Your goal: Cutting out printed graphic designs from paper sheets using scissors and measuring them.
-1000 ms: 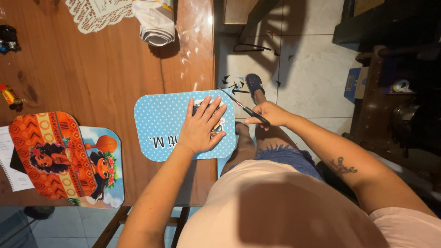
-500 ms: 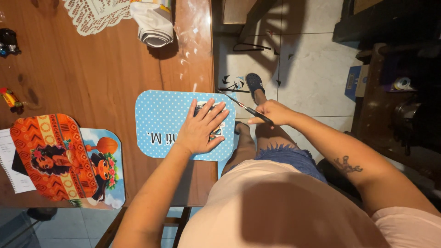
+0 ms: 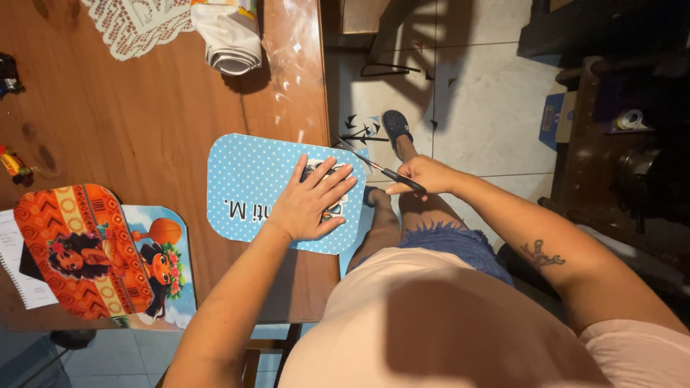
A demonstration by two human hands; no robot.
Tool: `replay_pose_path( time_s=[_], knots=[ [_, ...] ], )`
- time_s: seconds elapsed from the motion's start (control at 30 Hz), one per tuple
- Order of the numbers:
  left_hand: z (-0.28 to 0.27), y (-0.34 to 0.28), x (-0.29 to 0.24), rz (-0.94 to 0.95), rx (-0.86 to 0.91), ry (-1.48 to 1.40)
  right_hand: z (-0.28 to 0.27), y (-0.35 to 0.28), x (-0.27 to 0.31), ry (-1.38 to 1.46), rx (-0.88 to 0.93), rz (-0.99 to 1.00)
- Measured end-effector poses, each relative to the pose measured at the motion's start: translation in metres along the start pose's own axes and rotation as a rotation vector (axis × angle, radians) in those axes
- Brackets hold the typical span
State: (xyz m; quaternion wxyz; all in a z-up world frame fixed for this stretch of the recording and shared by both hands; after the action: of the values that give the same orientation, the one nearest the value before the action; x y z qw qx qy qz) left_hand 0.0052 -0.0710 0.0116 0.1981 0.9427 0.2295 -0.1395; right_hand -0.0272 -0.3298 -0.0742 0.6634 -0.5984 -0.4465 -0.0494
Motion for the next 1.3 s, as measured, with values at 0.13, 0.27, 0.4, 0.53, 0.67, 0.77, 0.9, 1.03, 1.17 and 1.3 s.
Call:
replay_pose_path(
  time_s=[0.13,0.27,0.4,0.53,0.67,0.77,0.9,1.03,1.17,1.3],
  knots=[
    [0.001,0.0,0.0,0.005,0.008,0.008,-0.009,-0.004,0.006,-0.039,-0.017,-0.021],
    [-0.001,0.0,-0.001,0.008,0.01,0.013,-0.011,0.002,0.003,-0.013,0.005,-0.023],
    [-0.002,0.001,-0.001,0.01,0.016,0.013,-0.01,0.006,0.003,0.01,0.017,-0.028],
    [-0.001,0.001,-0.001,0.019,0.012,0.015,-0.009,0.008,0.013,0.042,0.035,-0.025],
    [0.001,0.0,-0.001,0.024,0.005,0.015,-0.009,0.011,0.017,-0.027,0.032,-0.057],
    [0.0,0.001,-0.001,0.027,0.005,0.015,-0.012,0.009,0.018,-0.136,0.008,-0.086],
    [-0.001,0.001,-0.001,0.027,-0.006,0.02,-0.015,0.007,0.006,-0.052,-0.104,-0.055],
    [0.003,-0.002,0.002,0.006,-0.036,0.032,-0.023,0.019,-0.027,0.421,-0.398,-0.054],
    [0.001,-0.003,0.006,-0.156,-0.058,0.101,-0.014,0.021,-0.059,0.649,-0.459,0.048],
    [-0.006,-0.012,0.025,-0.515,-0.165,0.259,-0.013,0.028,-0.098,0.834,-0.555,0.12]
  ],
)
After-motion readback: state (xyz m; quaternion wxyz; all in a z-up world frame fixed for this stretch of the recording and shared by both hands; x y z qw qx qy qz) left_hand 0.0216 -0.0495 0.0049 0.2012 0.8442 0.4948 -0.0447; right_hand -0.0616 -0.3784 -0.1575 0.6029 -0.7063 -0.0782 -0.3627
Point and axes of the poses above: each hand's wrist, its own y-axis towards the middle knuckle, its own z-axis out of the palm, x = y × z, the point moved 5 cm from there along y, towards the middle knuckle, and after that the axes turned 9 degrees about -x, right-handed, at the moved point
